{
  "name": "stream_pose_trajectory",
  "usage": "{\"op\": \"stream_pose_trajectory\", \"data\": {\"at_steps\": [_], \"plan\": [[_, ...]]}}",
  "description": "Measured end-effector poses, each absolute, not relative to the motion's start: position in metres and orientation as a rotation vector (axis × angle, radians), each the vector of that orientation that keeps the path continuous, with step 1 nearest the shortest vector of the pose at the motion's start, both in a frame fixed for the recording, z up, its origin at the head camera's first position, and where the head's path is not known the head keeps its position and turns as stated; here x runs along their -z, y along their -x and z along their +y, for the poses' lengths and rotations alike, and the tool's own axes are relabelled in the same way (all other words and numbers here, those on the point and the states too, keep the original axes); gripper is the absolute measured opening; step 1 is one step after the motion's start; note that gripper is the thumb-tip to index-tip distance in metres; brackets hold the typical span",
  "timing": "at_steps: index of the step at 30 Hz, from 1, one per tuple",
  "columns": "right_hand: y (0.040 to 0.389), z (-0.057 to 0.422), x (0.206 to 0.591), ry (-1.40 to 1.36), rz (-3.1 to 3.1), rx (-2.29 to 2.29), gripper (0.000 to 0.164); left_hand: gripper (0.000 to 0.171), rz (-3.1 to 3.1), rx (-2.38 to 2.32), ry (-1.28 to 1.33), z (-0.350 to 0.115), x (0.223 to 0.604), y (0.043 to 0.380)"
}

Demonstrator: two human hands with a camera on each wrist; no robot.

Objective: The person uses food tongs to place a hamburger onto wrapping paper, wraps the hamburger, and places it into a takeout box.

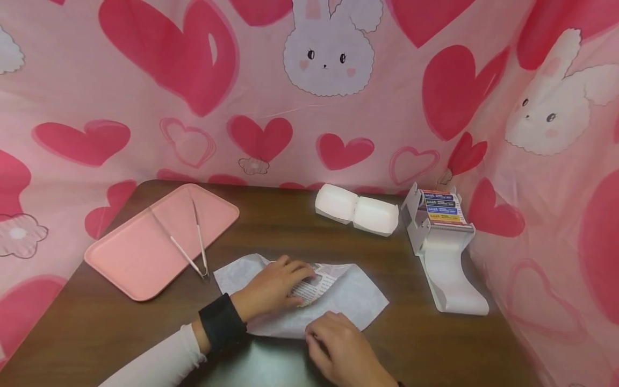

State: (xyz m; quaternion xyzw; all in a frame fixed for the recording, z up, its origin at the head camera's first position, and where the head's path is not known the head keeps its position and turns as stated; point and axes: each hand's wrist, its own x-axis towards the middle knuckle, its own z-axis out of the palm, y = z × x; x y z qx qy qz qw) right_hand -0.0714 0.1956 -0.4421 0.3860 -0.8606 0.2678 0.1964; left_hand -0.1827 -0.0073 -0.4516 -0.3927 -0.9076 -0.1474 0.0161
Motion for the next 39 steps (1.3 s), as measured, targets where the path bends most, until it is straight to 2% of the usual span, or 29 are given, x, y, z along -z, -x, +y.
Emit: {"op": "stream_pose_trajectory", "data": {"at_steps": [6,10,15,19,26,39], "plan": [[0.101,0.194,0.425,-0.748,-2.420,-0.924,0.021,0.030,-2.680,0.482,1.307,-0.009,0.455,0.188],[0.126,0.188,0.426,-0.541,-2.494,-0.927,0.016,0.033,-2.669,0.633,1.392,-0.018,0.455,0.193],[0.150,0.181,0.433,-0.434,-2.578,-0.880,0.004,0.032,-2.782,0.861,1.446,-0.031,0.452,0.201],[0.161,0.177,0.436,-0.373,-2.609,-0.850,0.005,0.033,-2.813,1.012,1.456,-0.039,0.451,0.207],[0.174,0.171,0.440,-0.255,-2.694,-0.804,0.008,0.030,-2.857,1.170,1.354,-0.044,0.452,0.211],[0.185,0.169,0.438,-0.170,-2.728,-0.788,0.011,0.038,-2.754,1.597,1.005,-0.043,0.450,0.209]]}}
